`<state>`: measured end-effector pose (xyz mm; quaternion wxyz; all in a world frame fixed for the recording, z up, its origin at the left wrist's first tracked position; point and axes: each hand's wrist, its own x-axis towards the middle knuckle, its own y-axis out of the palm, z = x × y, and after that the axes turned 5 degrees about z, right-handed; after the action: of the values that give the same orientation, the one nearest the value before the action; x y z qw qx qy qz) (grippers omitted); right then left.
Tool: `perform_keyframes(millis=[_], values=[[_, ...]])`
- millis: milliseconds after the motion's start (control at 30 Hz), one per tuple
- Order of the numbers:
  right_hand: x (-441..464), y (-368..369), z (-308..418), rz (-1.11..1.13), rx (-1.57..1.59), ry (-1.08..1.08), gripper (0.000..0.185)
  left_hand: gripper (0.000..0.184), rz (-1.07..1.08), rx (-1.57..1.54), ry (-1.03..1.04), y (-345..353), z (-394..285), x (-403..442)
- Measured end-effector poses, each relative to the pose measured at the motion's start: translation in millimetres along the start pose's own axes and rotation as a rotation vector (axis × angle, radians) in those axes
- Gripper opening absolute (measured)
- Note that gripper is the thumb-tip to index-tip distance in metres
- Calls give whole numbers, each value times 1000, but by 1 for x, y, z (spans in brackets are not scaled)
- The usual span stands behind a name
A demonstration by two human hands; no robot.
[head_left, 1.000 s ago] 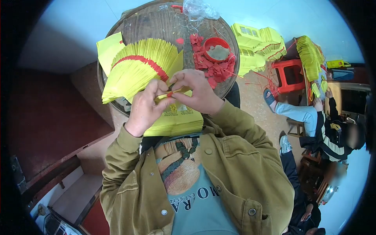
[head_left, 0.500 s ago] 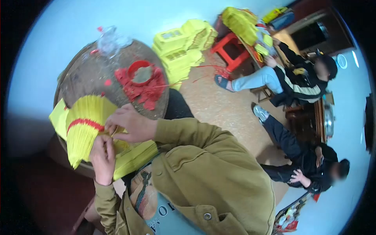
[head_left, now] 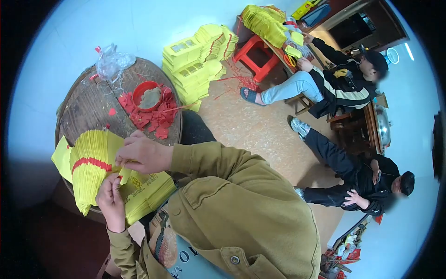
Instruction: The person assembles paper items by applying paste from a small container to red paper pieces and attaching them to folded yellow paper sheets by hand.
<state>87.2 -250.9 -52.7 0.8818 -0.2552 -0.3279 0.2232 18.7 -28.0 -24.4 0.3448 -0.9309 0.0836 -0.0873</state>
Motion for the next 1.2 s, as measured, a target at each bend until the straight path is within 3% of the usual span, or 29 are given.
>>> perform_keyframes(millis=[233, 333, 400, 433, 500, 600, 667, 733, 800, 867, 967, 1033, 1067, 1133, 1200], values=[[1, -2, -6, -12, -65, -45, 18, 7, 40, 89, 98, -6, -8, 6], [2, -6, -1, -9, 3, -70, 19, 13, -29, 28, -1, -13, -20, 2], [2, -6, -1, -25, -5, -36, 20, 22, -111, 206, 210, -28, -46, -3], [3, -7, 0, -19, 9, -43, 20, 22, -117, 214, 196, -31, -47, -9], [7, -7, 2, -99, -87, -42, 17, 29, 349, 51, 205, -34, -48, -23], [10, -13, 19, -213, -266, -85, 18, 35, 464, 156, 159, -16, -38, -16], [-2, -15, 24, -98, -188, -107, 20, 31, 347, 273, 192, -10, -24, -11], [-18, -7, 34, 238, 31, -20, 21, 31, 214, 132, 117, -13, -19, -3], [-31, 12, 27, 260, -16, -77, 25, 32, 232, 111, 110, -19, -12, 2], [-39, 22, 16, 613, -119, -44, 28, 35, 369, 23, 91, -24, -6, 3], [-26, 7, 13, 585, 23, 180, 25, 47, 501, -139, 112, -39, -17, 10], [-16, 0, 12, 543, 188, 332, 25, 50, 456, -170, 154, -30, -8, 5], [-13, -2, 10, 543, 185, 334, 25, 54, 408, -203, 193, -27, -5, 3], [-7, -3, 11, 296, 213, 259, 20, 60, 396, -149, 137, -25, -8, 1], [-2, -6, 13, 266, 174, 279, 19, 67, 386, -98, 80, -24, -13, 0]])
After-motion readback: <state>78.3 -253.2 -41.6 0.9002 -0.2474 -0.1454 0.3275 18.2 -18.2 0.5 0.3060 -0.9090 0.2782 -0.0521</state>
